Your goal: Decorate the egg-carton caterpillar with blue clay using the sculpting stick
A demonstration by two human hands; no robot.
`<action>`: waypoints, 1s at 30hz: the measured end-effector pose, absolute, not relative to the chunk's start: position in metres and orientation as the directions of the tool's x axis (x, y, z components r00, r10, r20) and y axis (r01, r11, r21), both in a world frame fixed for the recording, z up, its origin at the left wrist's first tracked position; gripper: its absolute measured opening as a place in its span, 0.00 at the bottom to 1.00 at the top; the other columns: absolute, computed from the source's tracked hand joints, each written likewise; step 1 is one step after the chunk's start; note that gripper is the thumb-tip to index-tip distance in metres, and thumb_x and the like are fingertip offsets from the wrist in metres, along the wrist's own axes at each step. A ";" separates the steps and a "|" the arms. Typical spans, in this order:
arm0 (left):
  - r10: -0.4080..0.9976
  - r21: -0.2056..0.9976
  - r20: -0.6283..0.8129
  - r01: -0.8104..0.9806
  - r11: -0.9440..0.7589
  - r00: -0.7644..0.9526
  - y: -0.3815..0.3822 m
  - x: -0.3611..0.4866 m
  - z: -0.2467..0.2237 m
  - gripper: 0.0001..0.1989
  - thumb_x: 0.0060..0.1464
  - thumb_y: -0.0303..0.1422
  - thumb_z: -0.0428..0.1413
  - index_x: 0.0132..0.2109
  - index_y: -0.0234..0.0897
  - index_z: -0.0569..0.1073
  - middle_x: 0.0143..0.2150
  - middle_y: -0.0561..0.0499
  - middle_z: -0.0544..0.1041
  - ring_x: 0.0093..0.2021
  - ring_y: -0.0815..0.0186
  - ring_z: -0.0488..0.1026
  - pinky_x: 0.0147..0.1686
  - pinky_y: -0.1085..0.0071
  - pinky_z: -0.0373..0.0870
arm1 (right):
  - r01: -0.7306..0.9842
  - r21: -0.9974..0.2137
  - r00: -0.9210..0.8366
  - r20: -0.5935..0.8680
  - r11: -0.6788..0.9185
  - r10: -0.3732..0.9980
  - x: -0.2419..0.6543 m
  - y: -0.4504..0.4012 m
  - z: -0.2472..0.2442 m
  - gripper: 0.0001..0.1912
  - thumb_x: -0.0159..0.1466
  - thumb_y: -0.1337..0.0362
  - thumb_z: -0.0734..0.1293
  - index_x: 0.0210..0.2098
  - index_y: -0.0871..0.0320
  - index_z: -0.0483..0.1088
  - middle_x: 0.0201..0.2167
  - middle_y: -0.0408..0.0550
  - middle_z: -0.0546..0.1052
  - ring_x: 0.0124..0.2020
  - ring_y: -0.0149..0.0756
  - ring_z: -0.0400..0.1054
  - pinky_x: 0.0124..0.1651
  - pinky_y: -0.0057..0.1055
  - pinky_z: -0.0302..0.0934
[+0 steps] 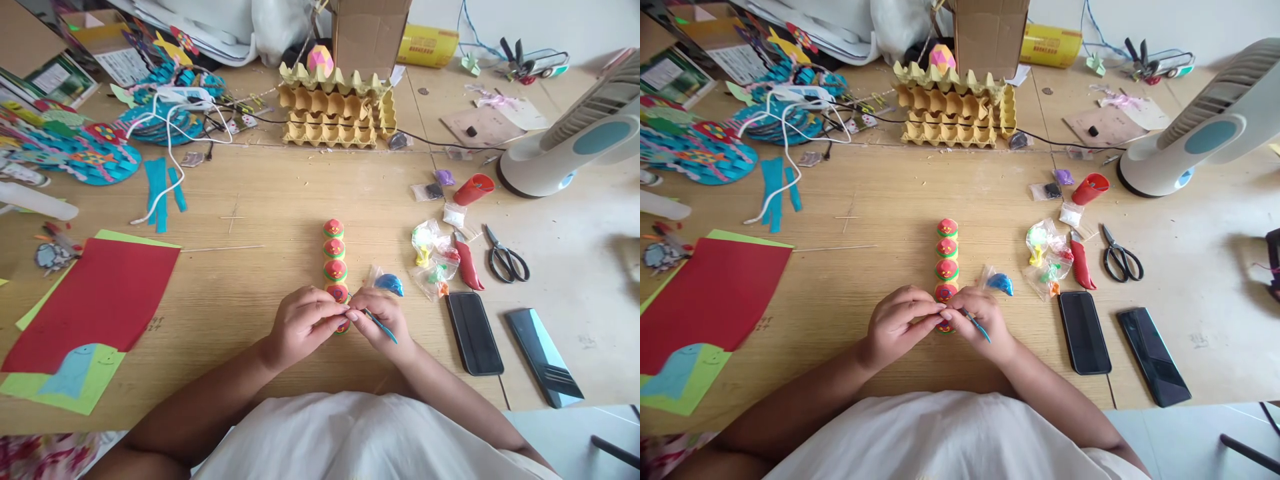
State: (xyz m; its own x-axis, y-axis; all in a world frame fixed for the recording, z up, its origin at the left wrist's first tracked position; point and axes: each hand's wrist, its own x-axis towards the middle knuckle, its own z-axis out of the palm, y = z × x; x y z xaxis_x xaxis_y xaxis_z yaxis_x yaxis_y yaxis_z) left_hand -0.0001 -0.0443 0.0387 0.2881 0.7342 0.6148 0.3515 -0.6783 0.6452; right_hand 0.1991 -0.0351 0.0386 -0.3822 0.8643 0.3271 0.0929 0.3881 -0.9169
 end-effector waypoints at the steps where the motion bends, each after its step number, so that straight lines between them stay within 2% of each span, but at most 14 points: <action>1: 0.733 0.643 0.618 0.352 -0.680 0.286 -0.044 0.000 0.039 0.10 0.59 0.23 0.65 0.47 0.38 0.79 0.38 0.51 0.82 0.36 0.69 0.78 0.39 0.72 0.77 | 0.086 -0.920 -0.384 0.323 0.382 0.865 0.200 -0.035 0.039 0.13 0.73 0.60 0.67 0.32 0.56 0.75 0.26 0.46 0.78 0.29 0.33 0.71 0.36 0.31 0.65; 6: 0.710 0.617 0.645 0.355 -0.702 0.282 -0.044 -0.001 0.040 0.12 0.57 0.24 0.67 0.47 0.37 0.79 0.37 0.51 0.81 0.35 0.69 0.77 0.37 0.72 0.76 | 0.035 -0.944 -0.396 0.289 0.329 0.872 0.201 -0.034 0.040 0.14 0.71 0.53 0.69 0.37 0.57 0.77 0.28 0.47 0.79 0.30 0.34 0.72 0.35 0.31 0.65; 13: 0.687 0.569 0.662 0.395 -0.721 0.300 -0.043 -0.004 0.037 0.15 0.59 0.24 0.65 0.52 0.40 0.78 0.39 0.52 0.81 0.36 0.69 0.77 0.38 0.71 0.76 | -0.036 -0.971 -0.407 0.229 0.235 0.884 0.199 -0.035 0.043 0.09 0.70 0.60 0.70 0.36 0.56 0.78 0.29 0.46 0.81 0.29 0.32 0.74 0.35 0.29 0.66; 18: 0.681 0.562 0.660 0.393 -0.728 0.318 -0.044 -0.005 0.037 0.14 0.59 0.24 0.66 0.51 0.38 0.79 0.38 0.51 0.80 0.36 0.69 0.77 0.38 0.71 0.75 | 0.036 -0.933 -0.400 0.315 0.358 0.861 0.200 -0.036 0.041 0.11 0.71 0.58 0.69 0.35 0.57 0.78 0.27 0.46 0.79 0.29 0.33 0.73 0.35 0.31 0.65; 22: 0.680 0.565 0.653 0.385 -0.730 0.332 -0.045 -0.006 0.040 0.12 0.60 0.25 0.65 0.50 0.40 0.79 0.36 0.52 0.79 0.35 0.70 0.76 0.37 0.72 0.73 | 0.068 -0.887 -0.422 0.389 0.456 0.819 0.200 -0.036 0.041 0.15 0.72 0.52 0.68 0.41 0.58 0.79 0.29 0.49 0.80 0.31 0.36 0.73 0.36 0.33 0.65; 25: 0.680 0.547 0.651 0.414 -0.728 0.336 -0.045 -0.006 0.042 0.11 0.61 0.26 0.64 0.50 0.40 0.80 0.35 0.53 0.78 0.33 0.70 0.74 0.36 0.72 0.73 | 0.069 -0.865 -0.435 0.423 0.498 0.795 0.198 -0.037 0.040 0.12 0.72 0.55 0.68 0.42 0.57 0.79 0.28 0.48 0.79 0.31 0.36 0.72 0.36 0.33 0.65; 30: 0.690 0.554 0.649 0.422 -0.717 0.320 -0.045 -0.004 0.041 0.18 0.59 0.23 0.64 0.55 0.39 0.77 0.38 0.50 0.79 0.35 0.68 0.76 0.37 0.71 0.75 | 0.088 -0.838 -0.421 0.459 0.539 0.782 0.197 -0.038 0.040 0.09 0.73 0.62 0.66 0.45 0.56 0.79 0.30 0.49 0.80 0.31 0.37 0.72 0.37 0.34 0.66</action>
State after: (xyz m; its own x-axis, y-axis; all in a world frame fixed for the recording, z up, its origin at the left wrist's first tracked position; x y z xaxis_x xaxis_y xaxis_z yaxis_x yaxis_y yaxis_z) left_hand -0.0038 -0.0445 0.0414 0.3204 0.6900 0.6490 0.4223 -0.7174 0.5541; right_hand 0.1966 -0.0384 0.0397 -0.4213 0.7822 0.4590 0.0876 0.5388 -0.8379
